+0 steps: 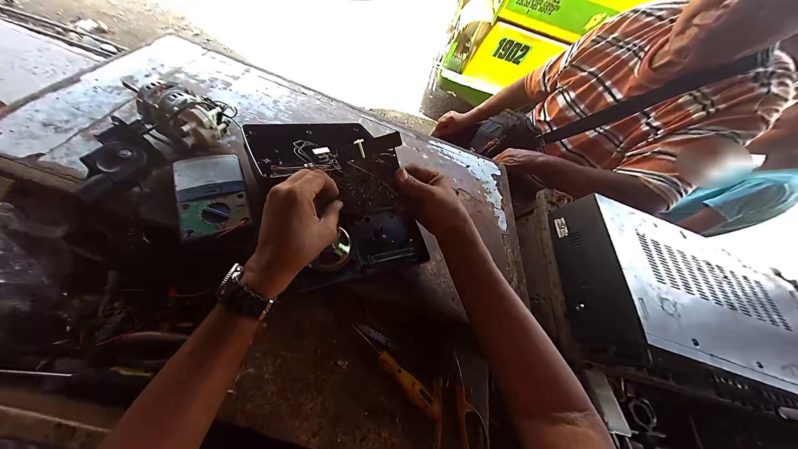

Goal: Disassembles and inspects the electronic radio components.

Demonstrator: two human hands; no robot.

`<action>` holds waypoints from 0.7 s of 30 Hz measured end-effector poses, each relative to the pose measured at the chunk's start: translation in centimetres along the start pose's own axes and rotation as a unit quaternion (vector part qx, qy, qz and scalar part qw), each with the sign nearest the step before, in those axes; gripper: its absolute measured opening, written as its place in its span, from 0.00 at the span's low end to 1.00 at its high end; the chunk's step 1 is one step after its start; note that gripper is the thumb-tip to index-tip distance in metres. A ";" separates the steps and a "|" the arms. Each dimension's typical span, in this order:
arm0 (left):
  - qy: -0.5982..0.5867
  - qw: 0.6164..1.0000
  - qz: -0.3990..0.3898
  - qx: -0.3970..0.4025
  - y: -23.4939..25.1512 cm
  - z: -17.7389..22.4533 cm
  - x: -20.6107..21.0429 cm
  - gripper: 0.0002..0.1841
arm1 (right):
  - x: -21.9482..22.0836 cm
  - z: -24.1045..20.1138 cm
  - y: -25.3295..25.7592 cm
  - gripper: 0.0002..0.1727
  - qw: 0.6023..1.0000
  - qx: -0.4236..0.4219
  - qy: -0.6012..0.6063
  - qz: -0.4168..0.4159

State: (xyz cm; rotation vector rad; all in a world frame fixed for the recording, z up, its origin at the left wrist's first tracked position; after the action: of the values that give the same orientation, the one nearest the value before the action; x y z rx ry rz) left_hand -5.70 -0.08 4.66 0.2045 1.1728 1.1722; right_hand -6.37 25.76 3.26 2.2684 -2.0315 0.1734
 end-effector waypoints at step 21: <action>0.076 0.996 0.051 0.009 4.0 0.6 -1.7 0.08 | -0.6 0.6 0.4 0.09 0.994 -0.041 0.091 -0.042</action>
State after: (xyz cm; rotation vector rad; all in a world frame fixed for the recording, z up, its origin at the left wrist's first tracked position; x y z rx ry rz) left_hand -7.50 0.63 8.66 0.1928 1.3197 1.2859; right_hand -6.85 26.24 2.57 2.1938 -1.8170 0.2745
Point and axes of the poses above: each hand's wrist, its own y-axis towards the middle knuckle, its own x-axis out of the palm, z = x × y, the point moved 2 cm from there along y, towards the middle knuckle, and after that the axes turned 10 degrees about x, right-handed, at the moved point
